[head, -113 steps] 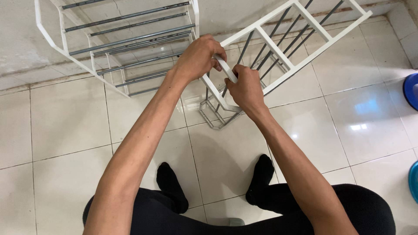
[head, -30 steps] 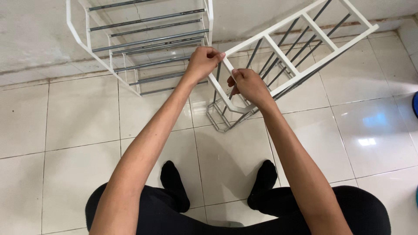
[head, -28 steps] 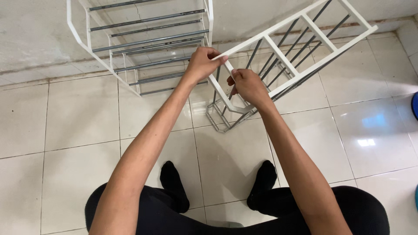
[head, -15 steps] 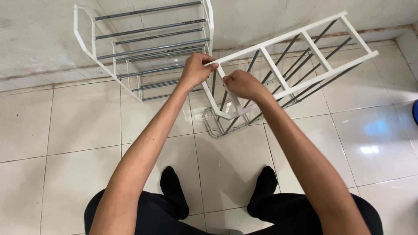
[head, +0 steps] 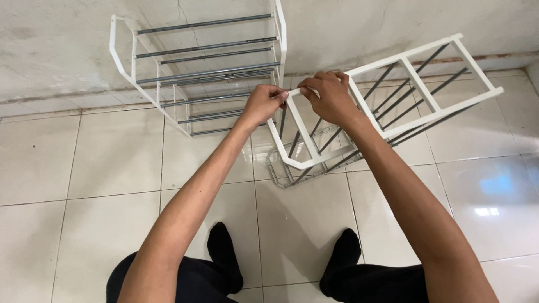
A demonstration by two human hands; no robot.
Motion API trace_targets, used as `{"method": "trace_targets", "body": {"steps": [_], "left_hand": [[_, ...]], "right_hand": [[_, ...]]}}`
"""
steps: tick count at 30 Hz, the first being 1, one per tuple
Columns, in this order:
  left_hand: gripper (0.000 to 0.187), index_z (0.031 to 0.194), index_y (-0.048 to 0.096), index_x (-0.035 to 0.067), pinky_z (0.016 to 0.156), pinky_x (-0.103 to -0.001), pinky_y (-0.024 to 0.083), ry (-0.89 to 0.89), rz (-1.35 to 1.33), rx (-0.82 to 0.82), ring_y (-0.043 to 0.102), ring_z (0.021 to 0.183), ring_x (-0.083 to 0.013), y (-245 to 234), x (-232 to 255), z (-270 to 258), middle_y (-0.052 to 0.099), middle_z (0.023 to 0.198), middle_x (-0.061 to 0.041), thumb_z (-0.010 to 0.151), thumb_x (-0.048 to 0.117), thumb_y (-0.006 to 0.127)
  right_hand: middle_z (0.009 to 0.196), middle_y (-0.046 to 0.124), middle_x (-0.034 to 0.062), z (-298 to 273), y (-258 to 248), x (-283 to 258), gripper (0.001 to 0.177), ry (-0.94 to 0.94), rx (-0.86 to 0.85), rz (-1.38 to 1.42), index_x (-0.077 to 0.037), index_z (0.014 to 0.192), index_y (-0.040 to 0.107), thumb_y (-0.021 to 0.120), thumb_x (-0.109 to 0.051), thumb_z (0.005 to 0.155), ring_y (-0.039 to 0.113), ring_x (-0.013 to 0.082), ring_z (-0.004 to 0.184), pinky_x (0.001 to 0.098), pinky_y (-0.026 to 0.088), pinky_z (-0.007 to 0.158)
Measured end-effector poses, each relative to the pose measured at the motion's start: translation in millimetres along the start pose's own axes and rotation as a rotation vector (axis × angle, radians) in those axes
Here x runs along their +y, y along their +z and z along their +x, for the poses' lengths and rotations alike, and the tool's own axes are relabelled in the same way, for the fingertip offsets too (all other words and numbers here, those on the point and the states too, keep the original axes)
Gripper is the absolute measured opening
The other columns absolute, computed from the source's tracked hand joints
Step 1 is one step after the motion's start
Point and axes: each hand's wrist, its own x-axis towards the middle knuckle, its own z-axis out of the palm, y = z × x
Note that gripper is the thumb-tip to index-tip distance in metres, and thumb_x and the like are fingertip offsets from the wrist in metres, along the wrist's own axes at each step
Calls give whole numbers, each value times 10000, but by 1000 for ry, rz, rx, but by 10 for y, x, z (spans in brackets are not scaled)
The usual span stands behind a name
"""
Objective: The person assembles a white plastic and metal rack by inserting metal rods into the frame and securing them with small white plastic clips. The person works on the floor, connecting the frame sections and ensuring the rods are properly seated.
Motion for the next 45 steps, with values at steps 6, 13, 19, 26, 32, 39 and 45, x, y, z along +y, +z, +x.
{"method": "trace_targets", "body": {"steps": [6, 13, 19, 26, 32, 39, 45], "left_hand": [[221, 1067, 751, -1, 684, -288, 555, 53, -48, -10, 734, 745, -132, -3, -20, 64, 777, 838, -87, 964, 159, 639], [401, 1033, 773, -4, 638, -286, 574, -60, -65, -51, 712, 679, -141, 60, 15, 66, 739, 768, -53, 990, 369, 630], [489, 950, 760, -2, 649, -292, 616, -166, -204, -109, 745, 647, -159, 98, 8, 76, 700, 700, -42, 986, 464, 617], [466, 915, 770, -15, 674, -301, 656, -110, -230, -122, 759, 657, -171, 82, -97, 161, 751, 734, -98, 980, 427, 639], [445, 949, 770, 5, 632, -288, 657, -29, -204, -65, 765, 651, -158, 156, -106, 135, 755, 736, -77, 965, 422, 617], [406, 961, 747, 92, 556, -285, 505, -211, -99, -159, 754, 629, -174, -26, 91, 104, 741, 776, -10, 955, 481, 630], [374, 947, 767, 106, 701, -449, 544, 60, 487, 53, 738, 739, -275, 7, 314, 42, 761, 809, -101, 992, 444, 611]], "right_hand": [[852, 623, 58, -28, 126, 79, 161, -30, 100, -27, -155, 1054, 796, 659, -227, 1010, 570, 260, 977, 532, 272, 1064], [787, 627, 28, -74, 166, 46, 148, 23, 138, -62, -146, 1015, 803, 682, -230, 1007, 565, 233, 893, 495, 302, 1007], [846, 639, 33, -115, 202, 58, 139, -19, 221, -63, -134, 1025, 796, 674, -198, 1004, 567, 233, 937, 512, 292, 1010], [873, 641, 31, -110, 303, 92, 147, -3, 230, -84, -141, 1039, 794, 667, -211, 1010, 557, 238, 961, 519, 274, 1037], [933, 646, 40, -135, 291, 80, 152, 12, 230, -80, -151, 1083, 781, 657, -209, 1019, 567, 240, 1022, 515, 269, 1062], [1424, 484, 216, -269, 110, 57, 417, 45, 158, 23, -89, 1382, 615, 669, -205, 985, 405, 389, 1359, 573, 283, 1118], [1470, 355, 341, -462, -278, 196, 568, 346, 56, -195, -17, 1470, 435, 645, -162, 964, 349, 475, 1364, 620, 279, 1075]]}}
